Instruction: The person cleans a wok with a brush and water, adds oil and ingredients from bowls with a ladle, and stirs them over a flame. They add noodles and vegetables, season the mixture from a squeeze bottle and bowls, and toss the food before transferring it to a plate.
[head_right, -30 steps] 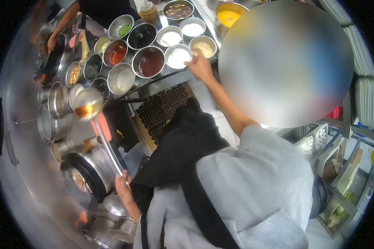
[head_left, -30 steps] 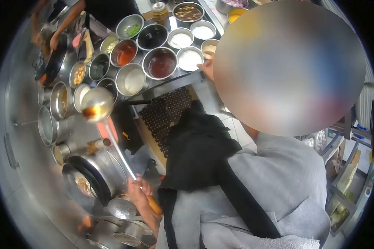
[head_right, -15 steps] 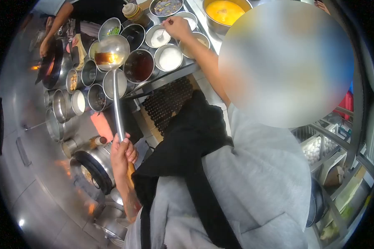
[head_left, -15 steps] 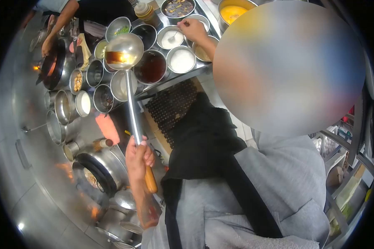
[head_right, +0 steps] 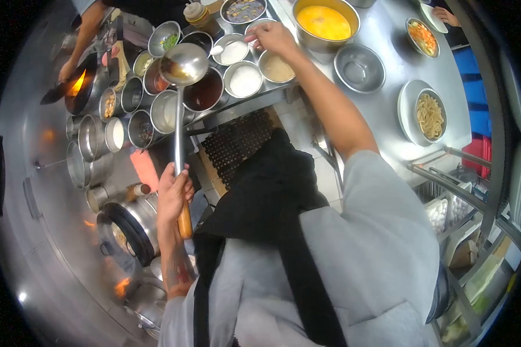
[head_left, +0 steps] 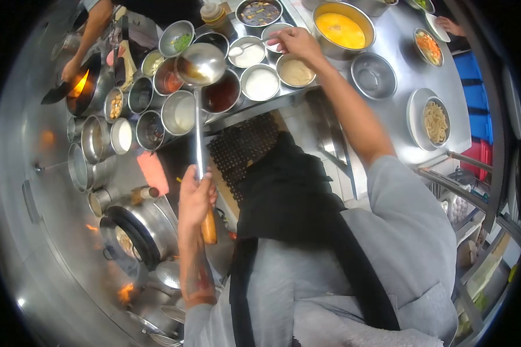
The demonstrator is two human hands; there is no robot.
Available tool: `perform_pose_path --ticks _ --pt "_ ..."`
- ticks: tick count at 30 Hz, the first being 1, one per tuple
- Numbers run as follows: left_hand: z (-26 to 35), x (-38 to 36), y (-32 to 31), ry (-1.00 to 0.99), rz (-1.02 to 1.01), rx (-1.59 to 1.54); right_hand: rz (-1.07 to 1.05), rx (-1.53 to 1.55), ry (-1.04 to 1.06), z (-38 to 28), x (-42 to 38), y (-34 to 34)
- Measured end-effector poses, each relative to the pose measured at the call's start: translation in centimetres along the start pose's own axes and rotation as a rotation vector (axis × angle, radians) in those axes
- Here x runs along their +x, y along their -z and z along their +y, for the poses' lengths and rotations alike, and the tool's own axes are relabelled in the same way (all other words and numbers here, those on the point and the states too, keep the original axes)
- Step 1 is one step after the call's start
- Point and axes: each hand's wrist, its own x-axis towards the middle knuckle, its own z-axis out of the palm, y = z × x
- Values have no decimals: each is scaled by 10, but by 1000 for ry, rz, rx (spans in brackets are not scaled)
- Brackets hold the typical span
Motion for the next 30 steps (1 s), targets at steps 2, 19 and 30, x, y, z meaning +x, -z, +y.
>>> perform_pose_path --ticks 2,19,30 --pt "-7 -7 5 23 -26 -61 35 -262 126 -12 -18 2" --pt "-42 -140 37 381 -142 -142 -92 -100 -215 77 -81 27" --pt "-52 -118 25 307 -308 -43 226 -962 111 31 -96 69"
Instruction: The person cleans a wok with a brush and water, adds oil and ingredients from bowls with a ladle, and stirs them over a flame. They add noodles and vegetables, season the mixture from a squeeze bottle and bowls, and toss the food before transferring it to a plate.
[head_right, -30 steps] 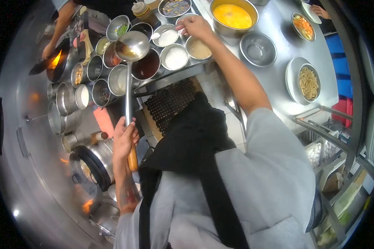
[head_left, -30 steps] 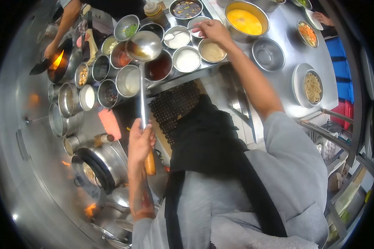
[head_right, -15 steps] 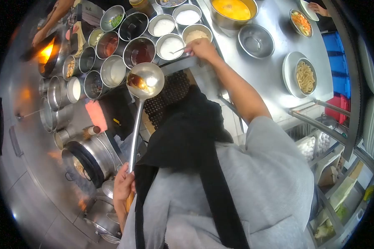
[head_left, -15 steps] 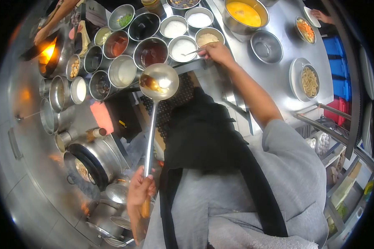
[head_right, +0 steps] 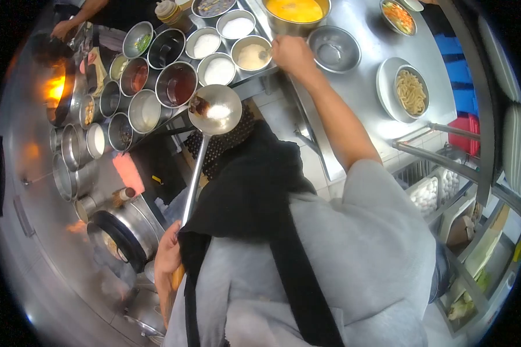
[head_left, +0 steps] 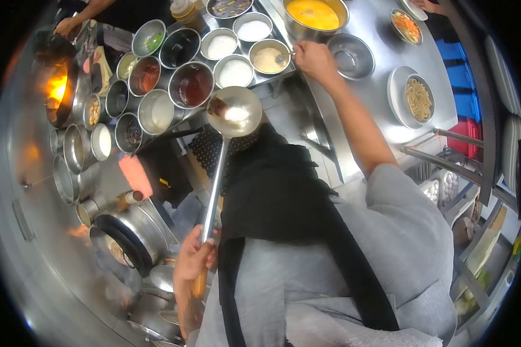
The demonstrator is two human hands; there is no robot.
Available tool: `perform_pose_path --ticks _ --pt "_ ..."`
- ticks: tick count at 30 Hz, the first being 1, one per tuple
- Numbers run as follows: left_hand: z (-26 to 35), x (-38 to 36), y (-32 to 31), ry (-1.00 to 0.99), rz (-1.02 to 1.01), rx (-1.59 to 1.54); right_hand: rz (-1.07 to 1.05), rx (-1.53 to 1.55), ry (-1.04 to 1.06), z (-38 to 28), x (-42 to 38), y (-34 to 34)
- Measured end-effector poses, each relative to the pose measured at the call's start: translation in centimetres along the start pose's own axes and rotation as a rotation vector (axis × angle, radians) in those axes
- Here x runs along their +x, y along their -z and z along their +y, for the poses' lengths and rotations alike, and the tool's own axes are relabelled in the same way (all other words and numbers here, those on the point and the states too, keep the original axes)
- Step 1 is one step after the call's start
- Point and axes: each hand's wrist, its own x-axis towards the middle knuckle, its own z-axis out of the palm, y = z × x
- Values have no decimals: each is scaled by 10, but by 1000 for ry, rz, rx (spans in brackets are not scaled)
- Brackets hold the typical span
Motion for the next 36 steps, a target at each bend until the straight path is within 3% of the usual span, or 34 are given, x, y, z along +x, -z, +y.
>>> perform_pose_path --ticks 5,7,8,10,14,16,20,22,23,24,27,29,30,31,32,33,34,35,36 --pt "7 -1 -6 48 -3 54 9 39 -21 27 7 -49" --pt "8 0 -6 46 1 73 -57 355 -143 33 9 -60" --pt "10 1 -7 47 2 74 -57 357 -144 39 9 -62" --pt "16 1 -9 31 15 70 -187 648 -352 36 7 -53" --pt "22 10 -6 -11 18 24 -211 781 -402 51 5 -50" --pt "38 17 -10 -25 58 50 -100 943 -453 41 -3 -30" --pt "53 40 -7 -94 44 66 -59 1033 -369 4 -17 16" --pt "59 48 -5 -67 10 -27 28 782 -135 -19 -23 29" --pt "63 50 -5 -69 14 -13 183 494 -58 -19 -22 22" --pt "65 47 -5 -73 11 -9 190 494 -58 -12 -21 9" --pt "74 35 -5 -78 1 -36 55 -31 -110 18 -32 -36" --pt "88 25 -2 -83 -54 -73 258 -53 -30 -7 -66 -15" --pt "100 29 -3 -103 -60 -60 218 -73 -71 -22 -82 -1" --pt "113 34 -5 -128 -69 -48 50 -10 -218 -42 -96 16" --pt "126 40 -11 -151 -81 -37 -140 220 -211 -52 -109 25" --pt "147 54 -29 -194 -39 41 -540 475 -285 -89 -113 69" --pt "160 76 -47 -277 -81 -12 -766 779 -262 -90 -125 55" --pt "167 109 -63 -354 -194 -95 -937 1187 -322 -108 -132 67" --pt "167 145 -89 -554 -256 -98 -971 1449 -382 -125 -135 85"
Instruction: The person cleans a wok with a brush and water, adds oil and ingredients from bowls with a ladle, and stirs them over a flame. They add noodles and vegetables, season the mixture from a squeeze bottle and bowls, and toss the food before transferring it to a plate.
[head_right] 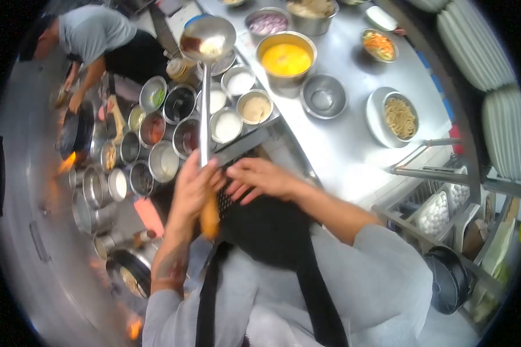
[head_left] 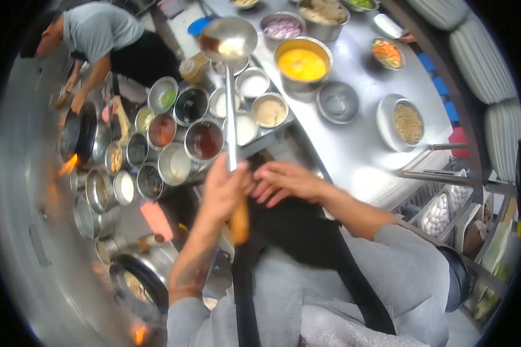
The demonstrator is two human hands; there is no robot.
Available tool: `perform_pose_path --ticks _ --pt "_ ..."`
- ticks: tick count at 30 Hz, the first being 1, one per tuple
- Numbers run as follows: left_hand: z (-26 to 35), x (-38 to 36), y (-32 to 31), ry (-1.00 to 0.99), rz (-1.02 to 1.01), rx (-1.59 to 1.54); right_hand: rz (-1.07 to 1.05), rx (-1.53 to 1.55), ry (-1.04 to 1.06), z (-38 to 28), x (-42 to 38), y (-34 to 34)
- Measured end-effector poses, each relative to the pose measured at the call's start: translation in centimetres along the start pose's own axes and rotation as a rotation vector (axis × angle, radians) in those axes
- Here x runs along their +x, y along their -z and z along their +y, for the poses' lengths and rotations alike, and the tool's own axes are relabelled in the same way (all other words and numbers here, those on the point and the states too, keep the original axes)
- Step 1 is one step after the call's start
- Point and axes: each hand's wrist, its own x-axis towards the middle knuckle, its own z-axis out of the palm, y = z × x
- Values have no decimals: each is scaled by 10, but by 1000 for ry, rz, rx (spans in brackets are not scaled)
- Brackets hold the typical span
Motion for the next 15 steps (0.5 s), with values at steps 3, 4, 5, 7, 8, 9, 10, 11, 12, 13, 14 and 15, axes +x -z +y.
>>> perform_pose_path --ticks 3,4,5,7,8,9,10,11,12,13,14,15 --pt "-30 78 -34 -103 -9 311 251 431 287 -24 -9 0" --pt "-22 100 -44 -74 -4 279 367 353 333 -47 -30 -1" --pt "-2 131 -33 -260 80 598 391 305 369 -51 -50 13" --pt "21 207 33 -684 502 890 519 171 364 -43 -98 34" --pt "23 256 90 -736 650 918 628 72 336 -38 -120 41" --pt "18 297 139 -570 935 995 685 27 325 -29 -141 43" --pt "15 326 175 -511 1006 983 741 -20 312 -20 -159 43" --pt "12 348 198 -492 972 993 767 21 297 -15 -174 40" --pt "17 350 198 -472 819 929 792 67 273 -10 -186 35" --pt "15 359 202 -464 855 951 805 61 274 -5 -195 32" --pt "13 365 207 -455 894 976 823 61 260 -1 -202 29" --pt "14 369 210 -458 889 973 836 64 248 4 -204 26"
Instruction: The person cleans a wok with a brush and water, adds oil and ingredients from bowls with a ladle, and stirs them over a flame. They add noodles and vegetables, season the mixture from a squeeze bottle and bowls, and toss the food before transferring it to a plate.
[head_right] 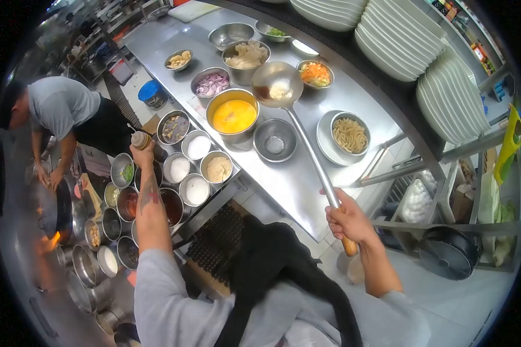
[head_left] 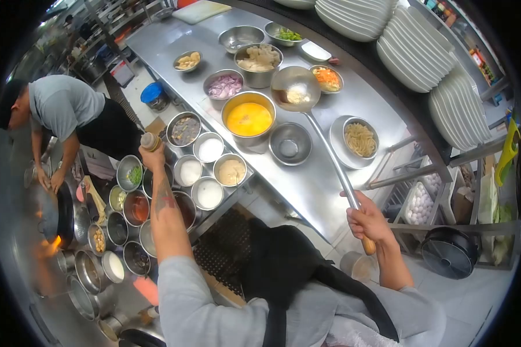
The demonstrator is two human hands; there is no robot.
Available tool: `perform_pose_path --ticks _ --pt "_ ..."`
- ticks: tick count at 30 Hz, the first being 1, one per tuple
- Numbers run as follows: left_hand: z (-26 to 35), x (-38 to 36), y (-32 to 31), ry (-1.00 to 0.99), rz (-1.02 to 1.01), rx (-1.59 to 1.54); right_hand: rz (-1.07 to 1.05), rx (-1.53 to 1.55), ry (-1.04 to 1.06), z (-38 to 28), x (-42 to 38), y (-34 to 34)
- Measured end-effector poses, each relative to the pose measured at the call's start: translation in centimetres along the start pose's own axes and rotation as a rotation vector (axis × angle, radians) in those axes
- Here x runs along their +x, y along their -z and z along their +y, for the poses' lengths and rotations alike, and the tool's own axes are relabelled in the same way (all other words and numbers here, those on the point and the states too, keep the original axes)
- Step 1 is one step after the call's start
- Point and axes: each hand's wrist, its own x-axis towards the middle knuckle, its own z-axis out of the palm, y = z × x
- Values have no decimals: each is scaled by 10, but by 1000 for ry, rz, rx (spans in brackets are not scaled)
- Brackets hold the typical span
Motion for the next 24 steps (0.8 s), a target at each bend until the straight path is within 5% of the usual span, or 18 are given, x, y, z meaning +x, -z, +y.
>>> perform_pose_path --ticks 3,5,11,12,13,14,15,17,20,21,24 --pt "-4 2 12 -2 51 -70 -39 -45 14 6 7 -2" --pt "9 -17 42 -249 233 -359 -102 -80 28 4 22 -17" --pt "93 -158 285 -307 241 -780 -428 -275 -31 -13 55 -127" --pt "64 -178 310 -423 342 -624 -526 -310 -8 -9 60 -153" --pt "59 -222 349 -330 258 -368 -644 -354 5 -3 65 -181" --pt "48 -255 366 -427 352 -441 -734 -408 39 4 65 -214" --pt "31 -290 395 -357 504 -348 -820 -454 77 12 60 -253" --pt "5 -363 442 -262 329 -411 -1107 -442 134 32 37 -336" --pt "-32 -470 503 -64 458 -293 -1253 -574 237 89 -42 -463" --pt "-45 -504 518 -23 530 -214 -1263 -685 290 113 -64 -499" --pt "-83 -594 532 156 671 -159 -1296 -1062 1222 245 -64 -580"
